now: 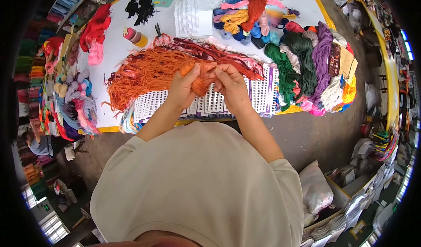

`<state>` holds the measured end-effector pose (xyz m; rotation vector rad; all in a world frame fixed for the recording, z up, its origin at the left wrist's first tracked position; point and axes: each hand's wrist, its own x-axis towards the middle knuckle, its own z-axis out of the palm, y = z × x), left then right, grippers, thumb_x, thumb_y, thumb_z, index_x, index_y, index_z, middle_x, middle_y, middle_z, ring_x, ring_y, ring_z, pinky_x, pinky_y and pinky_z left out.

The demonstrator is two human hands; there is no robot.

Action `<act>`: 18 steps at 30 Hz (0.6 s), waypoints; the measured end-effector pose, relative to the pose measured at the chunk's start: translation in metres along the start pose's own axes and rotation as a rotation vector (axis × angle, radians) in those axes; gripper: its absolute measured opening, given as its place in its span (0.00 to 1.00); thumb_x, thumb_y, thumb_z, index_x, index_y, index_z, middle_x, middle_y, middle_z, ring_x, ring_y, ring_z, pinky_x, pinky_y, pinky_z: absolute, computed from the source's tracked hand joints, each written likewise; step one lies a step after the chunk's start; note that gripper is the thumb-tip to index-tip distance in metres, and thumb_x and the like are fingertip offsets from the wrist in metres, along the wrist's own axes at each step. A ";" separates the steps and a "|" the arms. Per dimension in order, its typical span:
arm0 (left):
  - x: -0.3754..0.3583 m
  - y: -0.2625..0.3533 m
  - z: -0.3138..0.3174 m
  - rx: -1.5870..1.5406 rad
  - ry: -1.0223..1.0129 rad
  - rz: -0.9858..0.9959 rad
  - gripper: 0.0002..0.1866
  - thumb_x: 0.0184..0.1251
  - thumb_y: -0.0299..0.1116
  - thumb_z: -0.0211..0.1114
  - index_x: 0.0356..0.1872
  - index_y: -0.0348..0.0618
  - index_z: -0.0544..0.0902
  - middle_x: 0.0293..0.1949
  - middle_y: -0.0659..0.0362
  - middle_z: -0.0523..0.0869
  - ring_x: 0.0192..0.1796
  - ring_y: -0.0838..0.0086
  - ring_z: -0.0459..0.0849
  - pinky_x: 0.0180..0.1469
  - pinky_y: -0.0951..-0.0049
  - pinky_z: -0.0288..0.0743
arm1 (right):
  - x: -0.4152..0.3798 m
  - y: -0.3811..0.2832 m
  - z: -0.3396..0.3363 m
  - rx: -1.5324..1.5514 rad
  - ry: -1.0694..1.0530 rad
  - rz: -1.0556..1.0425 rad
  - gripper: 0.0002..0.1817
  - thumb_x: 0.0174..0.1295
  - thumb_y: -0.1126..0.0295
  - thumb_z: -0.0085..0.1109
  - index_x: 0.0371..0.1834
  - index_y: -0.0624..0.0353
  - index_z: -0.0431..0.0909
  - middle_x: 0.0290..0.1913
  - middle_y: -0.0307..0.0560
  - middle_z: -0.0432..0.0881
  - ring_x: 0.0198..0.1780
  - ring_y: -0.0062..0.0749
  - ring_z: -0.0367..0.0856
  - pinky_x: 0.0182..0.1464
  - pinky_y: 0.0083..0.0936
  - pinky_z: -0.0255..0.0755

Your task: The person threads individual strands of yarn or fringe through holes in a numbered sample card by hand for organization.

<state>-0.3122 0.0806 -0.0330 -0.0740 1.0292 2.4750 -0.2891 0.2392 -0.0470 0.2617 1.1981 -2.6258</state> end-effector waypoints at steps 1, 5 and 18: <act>-0.001 0.000 0.001 -0.024 -0.008 0.004 0.14 0.72 0.33 0.59 0.50 0.32 0.79 0.52 0.51 0.82 0.50 0.70 0.83 0.54 0.69 0.78 | -0.001 0.000 0.002 0.002 0.001 -0.001 0.06 0.67 0.69 0.57 0.44 0.56 0.77 0.36 0.33 0.81 0.29 0.12 0.72 0.33 0.14 0.70; -0.001 -0.005 0.003 0.008 -0.008 0.029 0.14 0.71 0.32 0.59 0.51 0.32 0.79 0.53 0.51 0.81 0.51 0.70 0.82 0.54 0.69 0.78 | -0.004 0.001 0.012 -0.230 0.074 0.006 0.05 0.67 0.68 0.57 0.43 0.54 0.78 0.37 0.33 0.82 0.34 0.13 0.76 0.35 0.14 0.71; 0.001 -0.008 -0.004 -0.018 -0.063 0.017 0.19 0.75 0.40 0.54 0.53 0.33 0.78 0.55 0.53 0.80 0.54 0.71 0.80 0.58 0.67 0.74 | -0.003 0.001 0.007 -0.086 0.068 -0.021 0.04 0.67 0.69 0.56 0.40 0.56 0.78 0.36 0.34 0.81 0.33 0.14 0.76 0.37 0.14 0.71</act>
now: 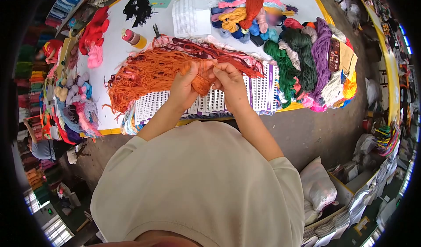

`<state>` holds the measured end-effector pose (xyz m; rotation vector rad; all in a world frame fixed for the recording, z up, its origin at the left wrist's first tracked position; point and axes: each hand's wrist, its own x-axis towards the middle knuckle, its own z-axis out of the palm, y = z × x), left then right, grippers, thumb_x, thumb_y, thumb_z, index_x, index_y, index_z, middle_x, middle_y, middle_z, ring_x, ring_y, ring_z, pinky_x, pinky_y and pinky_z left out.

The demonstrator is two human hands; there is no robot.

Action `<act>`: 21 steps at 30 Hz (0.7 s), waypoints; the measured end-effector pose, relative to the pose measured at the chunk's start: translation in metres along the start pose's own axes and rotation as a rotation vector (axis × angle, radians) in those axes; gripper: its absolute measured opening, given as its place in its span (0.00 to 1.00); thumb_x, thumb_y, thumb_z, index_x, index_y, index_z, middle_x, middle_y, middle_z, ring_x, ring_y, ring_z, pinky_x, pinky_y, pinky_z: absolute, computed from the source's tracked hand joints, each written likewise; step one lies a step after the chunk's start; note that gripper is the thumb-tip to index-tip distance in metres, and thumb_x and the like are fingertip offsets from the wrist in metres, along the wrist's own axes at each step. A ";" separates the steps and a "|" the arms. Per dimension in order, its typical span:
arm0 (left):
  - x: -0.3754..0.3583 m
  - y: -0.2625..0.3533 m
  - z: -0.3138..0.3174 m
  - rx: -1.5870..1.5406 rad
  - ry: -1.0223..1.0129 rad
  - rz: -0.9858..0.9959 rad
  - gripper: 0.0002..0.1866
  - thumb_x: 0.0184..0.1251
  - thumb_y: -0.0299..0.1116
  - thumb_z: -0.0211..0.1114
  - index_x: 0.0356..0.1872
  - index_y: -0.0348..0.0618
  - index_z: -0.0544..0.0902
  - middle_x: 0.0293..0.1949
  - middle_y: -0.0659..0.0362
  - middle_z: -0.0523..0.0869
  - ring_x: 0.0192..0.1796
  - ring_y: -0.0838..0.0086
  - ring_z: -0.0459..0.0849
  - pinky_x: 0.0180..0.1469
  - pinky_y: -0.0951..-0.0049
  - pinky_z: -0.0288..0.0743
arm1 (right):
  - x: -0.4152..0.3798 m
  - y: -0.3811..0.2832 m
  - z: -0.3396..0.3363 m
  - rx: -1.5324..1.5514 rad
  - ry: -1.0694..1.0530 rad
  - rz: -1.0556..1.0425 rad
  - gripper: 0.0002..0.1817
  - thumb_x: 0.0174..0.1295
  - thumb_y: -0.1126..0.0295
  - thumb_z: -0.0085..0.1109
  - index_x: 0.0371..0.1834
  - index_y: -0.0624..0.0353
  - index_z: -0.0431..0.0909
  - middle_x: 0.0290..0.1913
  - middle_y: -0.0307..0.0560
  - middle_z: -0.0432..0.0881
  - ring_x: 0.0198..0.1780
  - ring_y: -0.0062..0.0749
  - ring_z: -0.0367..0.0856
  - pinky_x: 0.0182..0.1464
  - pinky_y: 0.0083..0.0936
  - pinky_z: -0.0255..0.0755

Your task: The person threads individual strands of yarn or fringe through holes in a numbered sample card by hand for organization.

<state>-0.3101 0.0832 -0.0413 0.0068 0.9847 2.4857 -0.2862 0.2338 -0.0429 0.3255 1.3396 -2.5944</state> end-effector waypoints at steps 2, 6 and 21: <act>0.000 -0.002 0.001 0.023 0.002 -0.002 0.21 0.75 0.42 0.53 0.54 0.33 0.77 0.55 0.53 0.80 0.55 0.71 0.79 0.58 0.68 0.74 | -0.003 -0.001 0.008 -0.073 0.033 -0.009 0.04 0.66 0.70 0.57 0.41 0.56 0.78 0.35 0.34 0.81 0.33 0.14 0.75 0.37 0.14 0.70; -0.003 -0.004 0.007 0.130 0.002 0.027 0.20 0.75 0.40 0.55 0.55 0.33 0.77 0.56 0.54 0.80 0.57 0.72 0.78 0.61 0.70 0.71 | -0.005 0.002 0.011 -0.221 0.046 -0.057 0.06 0.65 0.71 0.58 0.44 0.58 0.79 0.34 0.33 0.79 0.34 0.13 0.74 0.38 0.13 0.68; 0.036 0.056 -0.162 -0.039 0.389 -0.135 0.09 0.71 0.35 0.58 0.43 0.40 0.78 0.29 0.63 0.79 0.23 0.85 0.70 0.26 0.85 0.68 | -0.010 -0.031 -0.159 -0.043 0.618 -0.333 0.07 0.71 0.67 0.50 0.44 0.59 0.72 0.52 0.51 0.79 0.51 0.33 0.79 0.57 0.35 0.73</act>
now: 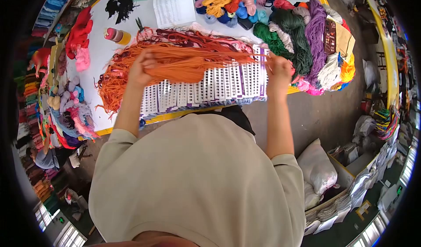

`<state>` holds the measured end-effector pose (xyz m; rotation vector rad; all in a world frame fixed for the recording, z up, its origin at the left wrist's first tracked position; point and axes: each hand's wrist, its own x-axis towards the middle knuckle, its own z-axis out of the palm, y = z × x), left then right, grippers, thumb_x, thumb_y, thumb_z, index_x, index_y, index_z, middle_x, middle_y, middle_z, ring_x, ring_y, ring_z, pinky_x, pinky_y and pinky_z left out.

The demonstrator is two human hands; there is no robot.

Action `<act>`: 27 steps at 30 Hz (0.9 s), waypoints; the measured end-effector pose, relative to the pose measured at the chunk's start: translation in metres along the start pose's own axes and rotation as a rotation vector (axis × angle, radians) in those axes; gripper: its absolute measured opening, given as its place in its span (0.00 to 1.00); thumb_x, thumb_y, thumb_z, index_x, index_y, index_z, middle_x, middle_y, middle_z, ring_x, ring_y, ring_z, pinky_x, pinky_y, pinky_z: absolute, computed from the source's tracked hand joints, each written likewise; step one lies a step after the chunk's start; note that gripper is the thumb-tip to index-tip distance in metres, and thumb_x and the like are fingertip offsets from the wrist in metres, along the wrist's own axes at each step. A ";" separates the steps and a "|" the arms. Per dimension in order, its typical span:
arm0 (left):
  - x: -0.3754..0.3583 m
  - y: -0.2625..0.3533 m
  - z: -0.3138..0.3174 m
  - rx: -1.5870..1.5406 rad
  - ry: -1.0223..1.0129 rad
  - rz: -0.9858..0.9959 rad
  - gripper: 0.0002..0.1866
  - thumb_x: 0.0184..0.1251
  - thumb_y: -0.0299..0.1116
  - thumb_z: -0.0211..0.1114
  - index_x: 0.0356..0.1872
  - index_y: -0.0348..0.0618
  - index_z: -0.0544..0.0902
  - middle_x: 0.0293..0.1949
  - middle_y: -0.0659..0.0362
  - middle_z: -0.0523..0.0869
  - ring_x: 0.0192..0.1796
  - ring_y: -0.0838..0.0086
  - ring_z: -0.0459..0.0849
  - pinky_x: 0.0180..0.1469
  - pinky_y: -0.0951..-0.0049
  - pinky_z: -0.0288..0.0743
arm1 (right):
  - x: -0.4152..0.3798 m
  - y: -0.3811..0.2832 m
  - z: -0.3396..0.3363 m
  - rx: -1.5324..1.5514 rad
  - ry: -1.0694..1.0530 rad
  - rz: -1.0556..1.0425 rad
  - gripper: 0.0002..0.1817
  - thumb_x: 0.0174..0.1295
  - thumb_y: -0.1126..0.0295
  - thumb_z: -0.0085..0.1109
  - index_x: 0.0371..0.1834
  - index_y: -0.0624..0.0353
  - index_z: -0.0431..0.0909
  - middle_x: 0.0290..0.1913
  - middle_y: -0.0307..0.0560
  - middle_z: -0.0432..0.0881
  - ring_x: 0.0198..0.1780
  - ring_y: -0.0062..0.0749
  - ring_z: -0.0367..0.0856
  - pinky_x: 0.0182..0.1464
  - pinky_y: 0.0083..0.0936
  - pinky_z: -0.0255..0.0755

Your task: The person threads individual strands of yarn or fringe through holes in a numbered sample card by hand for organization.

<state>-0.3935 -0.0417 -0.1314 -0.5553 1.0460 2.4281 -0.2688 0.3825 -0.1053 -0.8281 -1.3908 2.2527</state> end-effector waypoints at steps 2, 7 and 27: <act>0.024 0.038 -0.078 -0.224 -0.080 -0.029 0.06 0.69 0.29 0.59 0.43 0.39 0.78 0.27 0.66 0.75 0.21 0.87 0.66 0.22 0.86 0.61 | 0.039 0.007 -0.081 0.357 0.004 0.152 0.06 0.69 0.70 0.49 0.37 0.60 0.71 0.43 0.54 0.81 0.46 0.37 0.81 0.53 0.37 0.76; 0.016 0.148 -0.172 -0.044 0.423 0.283 0.04 0.69 0.26 0.55 0.41 0.38 0.77 0.19 0.69 0.65 0.19 0.85 0.60 0.19 0.85 0.53 | 0.086 -0.052 -0.213 0.076 0.379 0.013 0.08 0.56 0.78 0.48 0.24 0.51 0.66 0.24 0.33 0.66 0.23 0.17 0.62 0.23 0.15 0.56; 0.105 -0.265 0.095 1.326 0.086 -0.175 0.13 0.57 0.38 0.63 0.21 0.38 0.83 0.18 0.57 0.84 0.22 0.69 0.84 0.30 0.68 0.75 | 0.112 0.161 -0.021 -1.185 -0.890 -0.040 0.11 0.68 0.57 0.48 0.44 0.49 0.72 0.31 0.56 0.82 0.35 0.56 0.81 0.37 0.48 0.72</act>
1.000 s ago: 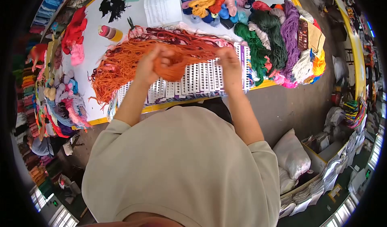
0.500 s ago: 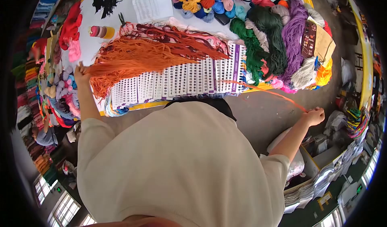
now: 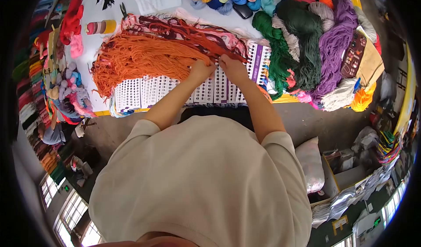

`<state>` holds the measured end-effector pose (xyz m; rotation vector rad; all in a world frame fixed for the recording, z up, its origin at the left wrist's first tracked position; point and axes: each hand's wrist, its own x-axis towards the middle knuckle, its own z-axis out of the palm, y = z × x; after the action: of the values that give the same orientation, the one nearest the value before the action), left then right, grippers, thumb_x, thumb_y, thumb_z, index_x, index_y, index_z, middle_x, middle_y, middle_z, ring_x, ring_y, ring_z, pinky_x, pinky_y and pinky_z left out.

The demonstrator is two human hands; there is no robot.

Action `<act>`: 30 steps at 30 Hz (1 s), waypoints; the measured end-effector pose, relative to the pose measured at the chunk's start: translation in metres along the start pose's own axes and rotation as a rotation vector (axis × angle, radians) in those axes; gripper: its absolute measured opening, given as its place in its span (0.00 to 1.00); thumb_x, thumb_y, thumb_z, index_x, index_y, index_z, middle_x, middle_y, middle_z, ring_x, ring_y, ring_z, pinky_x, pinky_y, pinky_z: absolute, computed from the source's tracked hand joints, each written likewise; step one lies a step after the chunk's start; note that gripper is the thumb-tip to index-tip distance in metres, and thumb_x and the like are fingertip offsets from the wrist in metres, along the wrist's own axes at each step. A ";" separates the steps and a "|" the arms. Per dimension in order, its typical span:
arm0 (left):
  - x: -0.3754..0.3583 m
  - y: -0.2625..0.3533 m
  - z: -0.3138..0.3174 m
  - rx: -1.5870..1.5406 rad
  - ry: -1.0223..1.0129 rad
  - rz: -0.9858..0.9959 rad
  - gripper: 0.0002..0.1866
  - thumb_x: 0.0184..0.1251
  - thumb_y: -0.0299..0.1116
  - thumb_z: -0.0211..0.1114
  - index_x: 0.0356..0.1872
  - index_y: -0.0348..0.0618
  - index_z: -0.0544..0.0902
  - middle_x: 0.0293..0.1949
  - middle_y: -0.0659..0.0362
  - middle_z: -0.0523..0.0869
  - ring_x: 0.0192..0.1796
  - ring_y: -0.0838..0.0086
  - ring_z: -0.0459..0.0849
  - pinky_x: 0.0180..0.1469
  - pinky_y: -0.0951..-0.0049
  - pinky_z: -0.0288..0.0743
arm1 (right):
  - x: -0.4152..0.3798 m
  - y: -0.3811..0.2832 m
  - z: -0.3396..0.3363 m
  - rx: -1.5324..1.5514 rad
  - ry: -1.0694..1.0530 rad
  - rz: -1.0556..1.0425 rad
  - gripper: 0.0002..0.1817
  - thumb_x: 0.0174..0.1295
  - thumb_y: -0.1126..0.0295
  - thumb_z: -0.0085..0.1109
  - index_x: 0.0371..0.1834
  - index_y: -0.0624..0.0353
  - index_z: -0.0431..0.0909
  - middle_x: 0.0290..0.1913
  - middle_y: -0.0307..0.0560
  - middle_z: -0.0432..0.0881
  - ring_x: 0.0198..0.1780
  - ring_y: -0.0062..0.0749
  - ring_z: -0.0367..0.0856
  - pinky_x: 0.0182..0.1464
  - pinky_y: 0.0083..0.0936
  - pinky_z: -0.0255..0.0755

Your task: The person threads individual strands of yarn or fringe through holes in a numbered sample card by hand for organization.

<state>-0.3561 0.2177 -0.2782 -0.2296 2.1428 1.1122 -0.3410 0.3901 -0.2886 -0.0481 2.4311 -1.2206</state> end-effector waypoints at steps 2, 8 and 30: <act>-0.003 0.001 0.000 0.062 0.035 0.059 0.14 0.56 0.37 0.62 0.17 0.37 0.82 0.14 0.58 0.82 0.22 0.68 0.84 0.30 0.70 0.75 | 0.001 -0.001 0.000 -0.071 -0.044 -0.012 0.10 0.68 0.57 0.48 0.44 0.48 0.71 0.31 0.55 0.82 0.35 0.56 0.81 0.36 0.49 0.73; -0.018 0.016 -0.004 -0.232 0.082 -0.003 0.12 0.60 0.35 0.61 0.21 0.38 0.81 0.14 0.58 0.80 0.17 0.74 0.79 0.23 0.71 0.71 | 0.001 0.005 -0.003 0.004 -0.083 -0.038 0.10 0.68 0.57 0.47 0.44 0.47 0.70 0.31 0.55 0.82 0.36 0.56 0.81 0.37 0.49 0.72; 0.004 -0.012 -0.044 -0.501 -0.021 -0.160 0.10 0.67 0.35 0.63 0.32 0.38 0.82 0.23 0.61 0.82 0.18 0.81 0.74 0.20 0.80 0.65 | 0.008 0.003 -0.005 0.080 -0.167 0.174 0.14 0.64 0.54 0.54 0.43 0.52 0.74 0.34 0.48 0.84 0.39 0.45 0.83 0.42 0.39 0.73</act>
<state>-0.3755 0.1771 -0.2714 -0.6023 1.7590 1.5291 -0.3495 0.3937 -0.2911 0.0805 2.1911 -1.1849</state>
